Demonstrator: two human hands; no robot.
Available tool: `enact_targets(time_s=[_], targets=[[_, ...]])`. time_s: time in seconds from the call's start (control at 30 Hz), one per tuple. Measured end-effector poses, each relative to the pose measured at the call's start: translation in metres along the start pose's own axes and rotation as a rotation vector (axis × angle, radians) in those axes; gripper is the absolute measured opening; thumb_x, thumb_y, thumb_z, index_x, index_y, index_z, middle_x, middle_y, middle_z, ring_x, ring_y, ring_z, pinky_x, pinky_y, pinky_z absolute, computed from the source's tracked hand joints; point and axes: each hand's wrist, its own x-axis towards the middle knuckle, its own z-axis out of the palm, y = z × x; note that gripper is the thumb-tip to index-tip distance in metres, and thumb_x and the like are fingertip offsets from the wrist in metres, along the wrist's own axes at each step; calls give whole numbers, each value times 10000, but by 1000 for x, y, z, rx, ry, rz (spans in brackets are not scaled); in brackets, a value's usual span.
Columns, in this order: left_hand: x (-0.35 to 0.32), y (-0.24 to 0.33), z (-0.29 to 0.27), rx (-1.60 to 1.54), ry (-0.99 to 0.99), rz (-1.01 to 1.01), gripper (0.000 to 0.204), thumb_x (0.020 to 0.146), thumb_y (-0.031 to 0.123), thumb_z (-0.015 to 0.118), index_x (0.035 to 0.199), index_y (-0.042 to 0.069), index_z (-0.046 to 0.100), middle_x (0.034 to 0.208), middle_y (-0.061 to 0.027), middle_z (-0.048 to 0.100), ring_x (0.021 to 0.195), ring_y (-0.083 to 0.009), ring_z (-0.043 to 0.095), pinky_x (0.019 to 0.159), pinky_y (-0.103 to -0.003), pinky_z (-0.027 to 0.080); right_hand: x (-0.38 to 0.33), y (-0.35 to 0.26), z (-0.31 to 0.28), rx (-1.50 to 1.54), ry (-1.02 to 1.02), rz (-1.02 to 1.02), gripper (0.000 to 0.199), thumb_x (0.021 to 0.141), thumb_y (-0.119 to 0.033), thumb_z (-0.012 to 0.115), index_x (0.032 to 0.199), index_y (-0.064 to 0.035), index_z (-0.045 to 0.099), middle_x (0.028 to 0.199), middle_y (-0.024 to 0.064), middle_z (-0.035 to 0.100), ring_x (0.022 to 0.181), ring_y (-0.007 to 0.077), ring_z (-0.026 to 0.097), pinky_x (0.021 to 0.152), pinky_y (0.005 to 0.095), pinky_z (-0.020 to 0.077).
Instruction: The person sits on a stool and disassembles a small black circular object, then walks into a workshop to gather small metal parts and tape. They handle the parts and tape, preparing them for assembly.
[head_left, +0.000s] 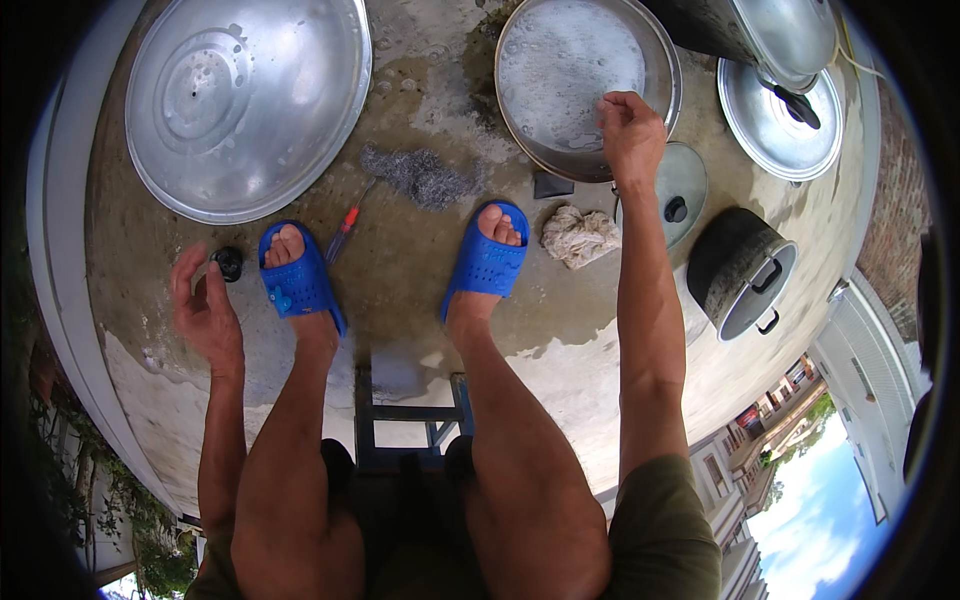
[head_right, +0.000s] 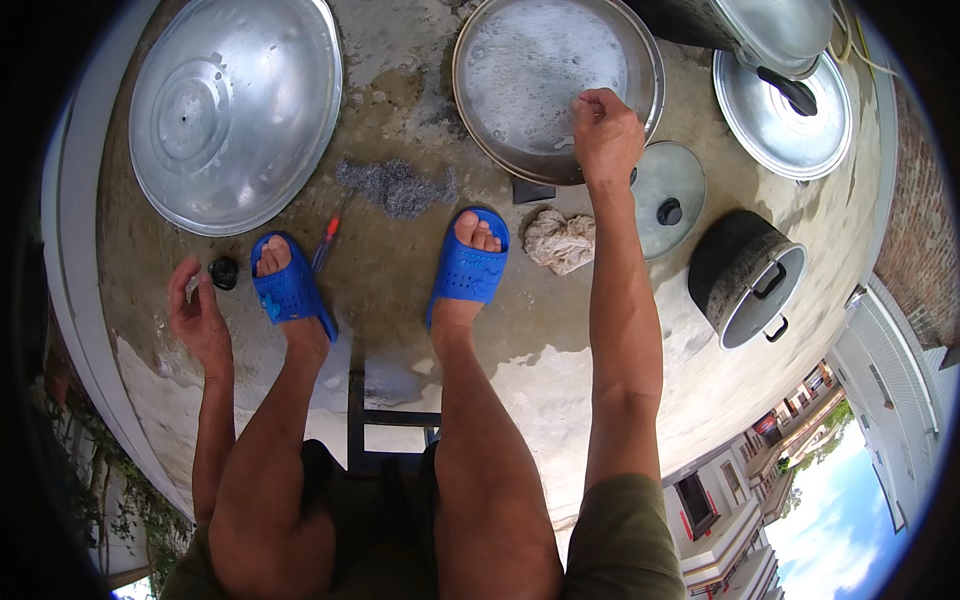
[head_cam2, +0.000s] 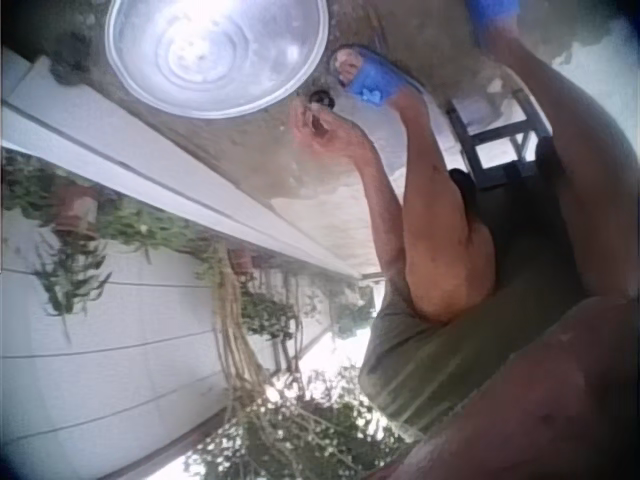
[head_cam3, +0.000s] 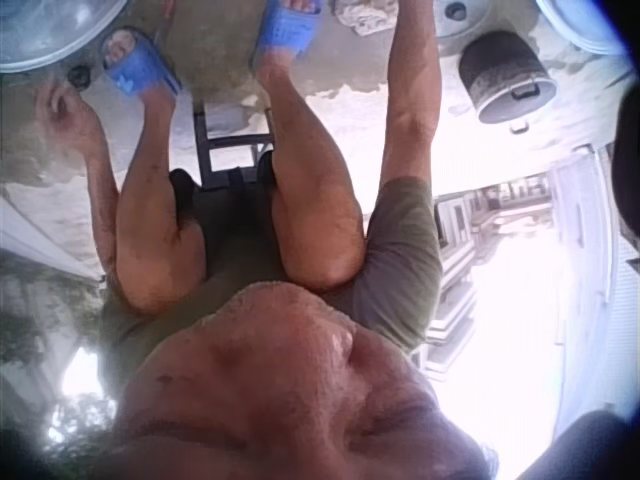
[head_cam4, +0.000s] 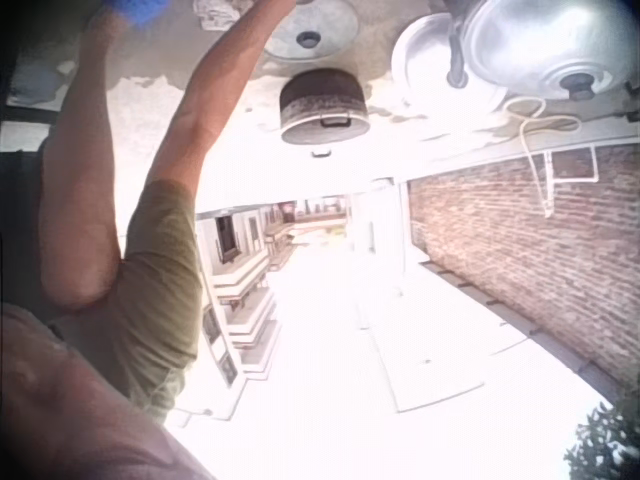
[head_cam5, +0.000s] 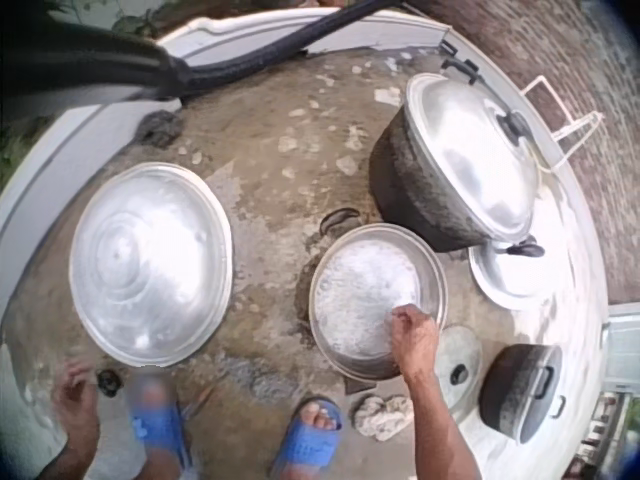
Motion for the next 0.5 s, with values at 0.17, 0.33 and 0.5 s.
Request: enact_targets(time_s=[0.17, 0.33, 0.5], targets=[[35, 72, 55, -35, -355, 219, 229, 1001, -45, 625, 1197, 5, 732, 1219, -124, 697, 1051, -164, 667, 855, -288, 549, 6, 1, 43, -317, -34, -306, 197, 840, -137, 686, 1005, -87, 783, 956, 192, 757, 955, 401, 725, 806, 479, 586], [62, 100, 100, -100, -575, 288, 228, 978, -76, 617, 1140, 7, 753, 1139, -122, 719, 911, -126, 667, 772, -267, 543, 16, 8, 19, -221, 44, -175, 130, 856, -189, 792, 920, -75, 802, 841, 150, 762, 730, 309, 734, 681, 404, 577], [45, 118, 136, -351, -743, -90, 213, 1019, 32, 655, 1212, 20, 744, 1109, -79, 748, 920, -103, 672, 791, -259, 546, -27, -68, -30, 545, -110, 71, 157, 927, -78, 790, 1061, 4, 792, 924, 86, 777, 759, 150, 729, 655, 283, 555]])
